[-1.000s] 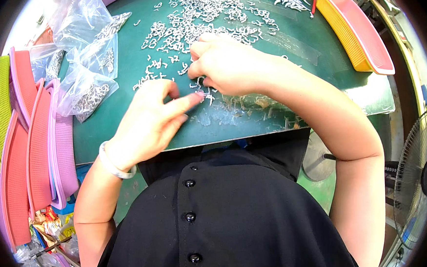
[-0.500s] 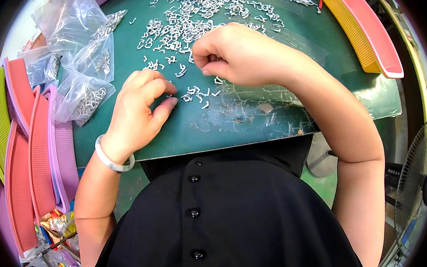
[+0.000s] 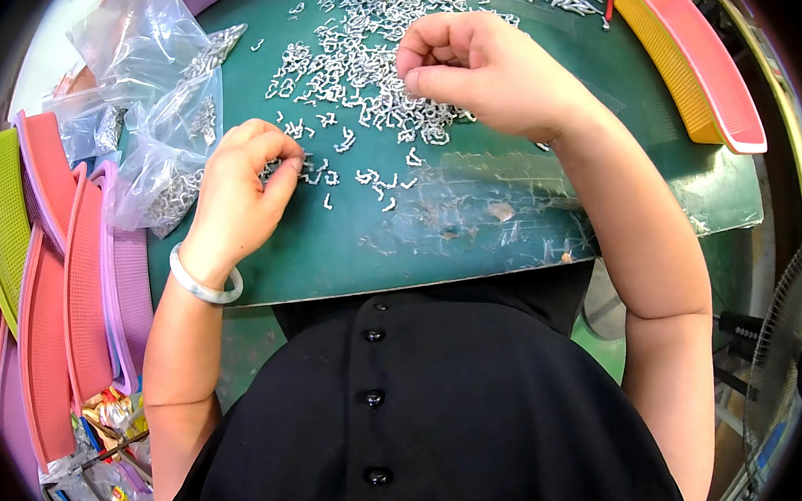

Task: The person sits at a green workbench and repeatedly picks up small metal hooks and screws, joining them together by hand. They place the assembled hardware into a clear plastic bag and continue the process with more pieces from the pile on the table.

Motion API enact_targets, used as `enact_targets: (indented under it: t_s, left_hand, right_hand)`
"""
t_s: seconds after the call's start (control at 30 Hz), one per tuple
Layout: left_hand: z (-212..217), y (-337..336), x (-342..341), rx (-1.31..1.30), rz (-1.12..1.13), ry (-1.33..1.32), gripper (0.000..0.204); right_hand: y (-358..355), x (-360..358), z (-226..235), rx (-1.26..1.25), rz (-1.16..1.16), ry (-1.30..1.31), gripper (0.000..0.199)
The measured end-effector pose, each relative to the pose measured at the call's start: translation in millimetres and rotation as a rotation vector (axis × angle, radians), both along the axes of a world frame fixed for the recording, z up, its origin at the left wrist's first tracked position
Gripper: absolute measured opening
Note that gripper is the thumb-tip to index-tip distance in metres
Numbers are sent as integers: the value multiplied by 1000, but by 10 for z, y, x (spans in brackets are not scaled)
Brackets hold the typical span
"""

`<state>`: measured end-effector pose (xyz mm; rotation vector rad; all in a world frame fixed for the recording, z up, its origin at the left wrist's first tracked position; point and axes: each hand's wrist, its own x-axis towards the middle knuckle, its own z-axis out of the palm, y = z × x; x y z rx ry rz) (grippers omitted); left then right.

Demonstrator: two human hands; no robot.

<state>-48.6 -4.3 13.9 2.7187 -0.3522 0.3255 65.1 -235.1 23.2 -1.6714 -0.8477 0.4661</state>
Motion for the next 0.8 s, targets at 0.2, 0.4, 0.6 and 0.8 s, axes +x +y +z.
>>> enact_targets:
  t_s: [0.2, 0.4, 0.6, 0.8]
  left_hand:
    - [10, -89, 4, -14, -232, -150, 24]
    - [-49, -441, -78, 179, -462, 51, 39]
    - [-5, -290, 67, 241, -339, -10, 38]
    - [-4, -508, 134, 216, -507, 19, 40]
  right_hand:
    - [-19, 41, -34, 44, -55, 121, 11]
    - [-57, 137, -53, 109, -80, 119, 12]
    - [-75, 142, -37, 120, -95, 112, 11]
    - [-92, 158, -51, 41, -105, 16, 10]
